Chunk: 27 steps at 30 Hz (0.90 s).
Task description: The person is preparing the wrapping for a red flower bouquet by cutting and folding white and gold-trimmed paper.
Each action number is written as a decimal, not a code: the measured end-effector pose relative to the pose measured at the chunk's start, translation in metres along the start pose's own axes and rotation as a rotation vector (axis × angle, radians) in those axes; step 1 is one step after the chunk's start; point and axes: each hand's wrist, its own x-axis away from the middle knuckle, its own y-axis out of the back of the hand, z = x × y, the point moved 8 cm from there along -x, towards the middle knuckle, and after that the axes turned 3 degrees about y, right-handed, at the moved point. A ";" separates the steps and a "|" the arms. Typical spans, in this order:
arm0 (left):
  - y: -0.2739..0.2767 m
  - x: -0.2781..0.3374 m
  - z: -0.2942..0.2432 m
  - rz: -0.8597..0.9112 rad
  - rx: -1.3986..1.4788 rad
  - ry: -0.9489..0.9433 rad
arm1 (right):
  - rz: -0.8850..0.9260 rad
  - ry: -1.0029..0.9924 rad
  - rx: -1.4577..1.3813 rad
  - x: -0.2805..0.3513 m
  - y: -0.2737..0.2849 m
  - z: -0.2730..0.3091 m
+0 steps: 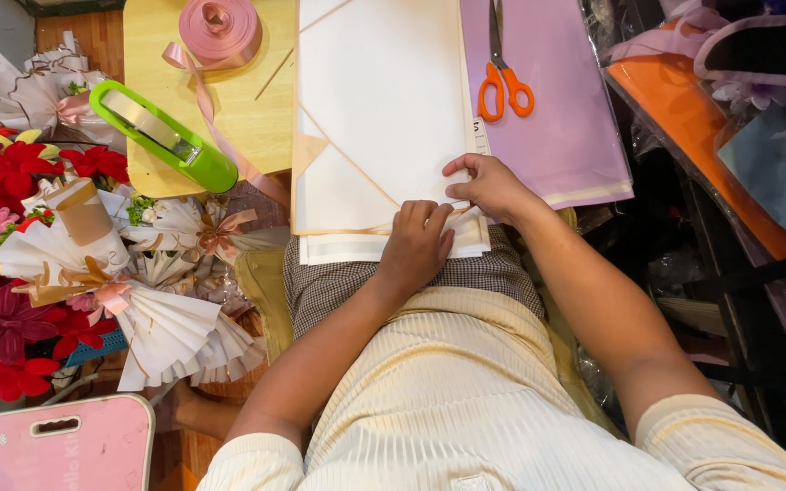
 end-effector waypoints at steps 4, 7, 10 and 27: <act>-0.003 0.001 0.006 0.025 -0.006 0.051 | -0.001 0.039 0.018 0.010 0.002 0.011; 0.001 -0.002 0.004 0.052 -0.004 0.066 | -0.009 0.047 0.033 0.034 0.008 0.049; 0.005 -0.003 0.003 0.062 0.007 0.082 | -0.032 0.071 0.147 0.033 0.016 0.051; 0.010 -0.019 -0.006 0.045 -0.072 0.001 | -0.150 -0.050 0.147 0.073 0.039 0.027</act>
